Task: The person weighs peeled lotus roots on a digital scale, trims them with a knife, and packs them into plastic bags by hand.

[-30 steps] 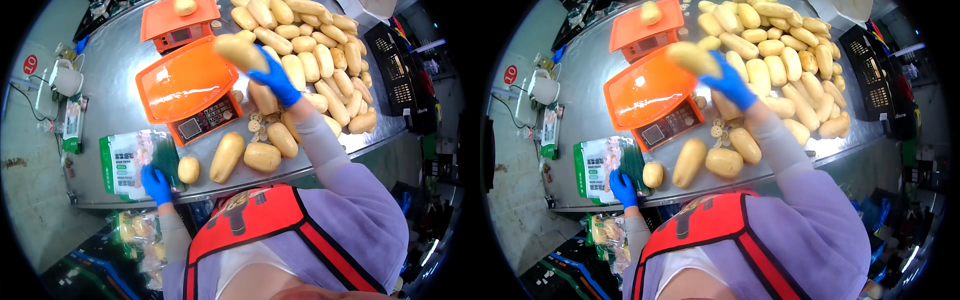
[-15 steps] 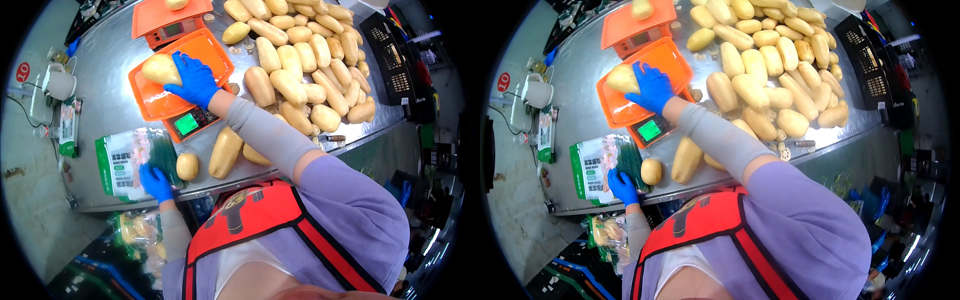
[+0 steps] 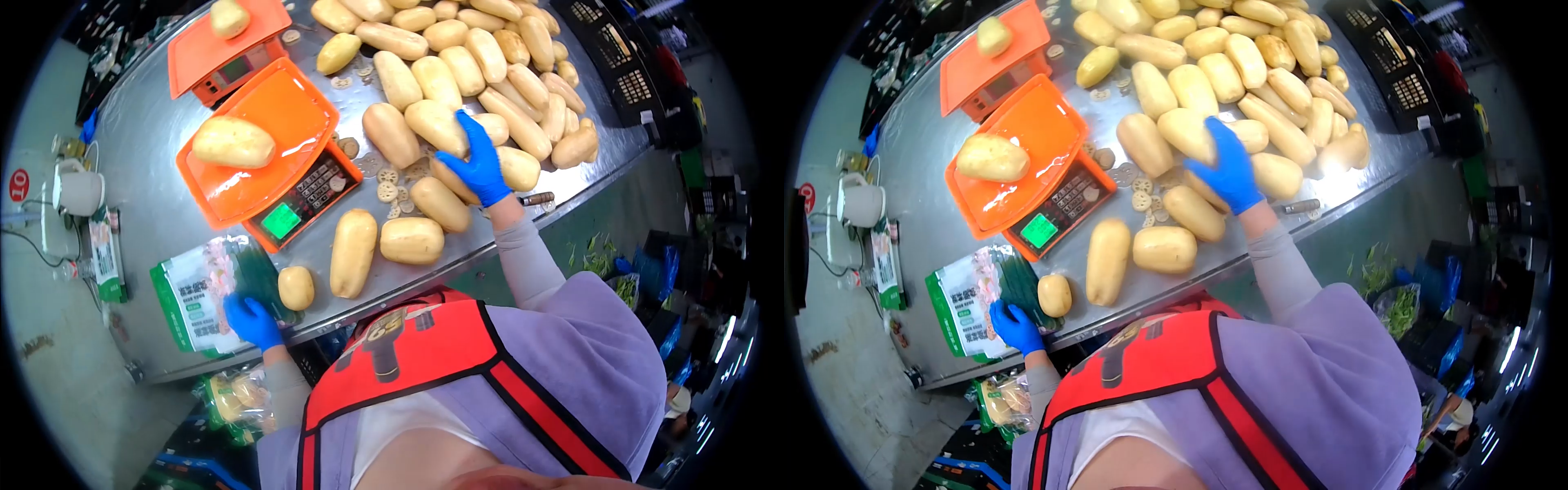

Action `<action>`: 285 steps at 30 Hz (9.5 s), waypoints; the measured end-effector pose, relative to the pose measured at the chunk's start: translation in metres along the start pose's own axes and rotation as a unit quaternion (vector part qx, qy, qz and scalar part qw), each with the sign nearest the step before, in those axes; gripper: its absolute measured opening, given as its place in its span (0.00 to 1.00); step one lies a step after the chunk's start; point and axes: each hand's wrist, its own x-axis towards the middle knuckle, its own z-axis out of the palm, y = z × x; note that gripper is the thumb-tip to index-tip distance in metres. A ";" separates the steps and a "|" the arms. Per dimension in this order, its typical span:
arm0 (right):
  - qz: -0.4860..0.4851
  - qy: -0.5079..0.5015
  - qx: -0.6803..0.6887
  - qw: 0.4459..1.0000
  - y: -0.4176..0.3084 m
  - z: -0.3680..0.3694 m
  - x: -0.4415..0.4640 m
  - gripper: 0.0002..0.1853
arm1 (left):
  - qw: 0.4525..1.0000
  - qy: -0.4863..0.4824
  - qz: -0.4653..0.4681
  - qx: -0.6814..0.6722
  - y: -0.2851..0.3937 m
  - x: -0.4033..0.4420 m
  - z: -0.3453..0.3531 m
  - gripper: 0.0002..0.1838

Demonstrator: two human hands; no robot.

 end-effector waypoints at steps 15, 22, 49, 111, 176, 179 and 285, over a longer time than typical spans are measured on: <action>0.061 0.099 -0.243 0.963 0.152 -0.109 0.075 0.37 | 0.999 -0.027 -0.028 -0.011 -0.003 -0.002 0.003 0.20; 0.356 0.189 0.525 0.749 0.119 -0.090 0.088 0.25 | 0.999 0.015 -0.030 0.001 0.005 0.000 0.000 0.17; -0.136 -0.030 0.237 0.961 -0.135 0.128 0.128 0.22 | 0.988 0.011 -0.086 -0.128 0.014 -0.024 -0.058 0.19; 0.374 -0.514 0.541 0.550 -0.165 0.103 -0.031 0.28 | 0.993 -0.049 -0.093 -0.061 -0.007 -0.002 -0.027 0.10; 0.384 -0.444 0.622 0.518 -0.247 0.190 -0.056 0.23 | 0.959 -0.035 0.009 -0.280 0.083 0.040 -0.098 0.04; 0.068 -0.462 0.461 0.754 -0.239 0.196 -0.055 0.18 | 0.972 -0.004 0.096 -0.215 0.093 0.047 -0.111 0.04; 0.336 -0.168 0.514 0.771 -0.031 0.058 0.155 0.33 | 0.584 0.030 -0.523 -0.620 -0.070 0.004 -0.038 0.21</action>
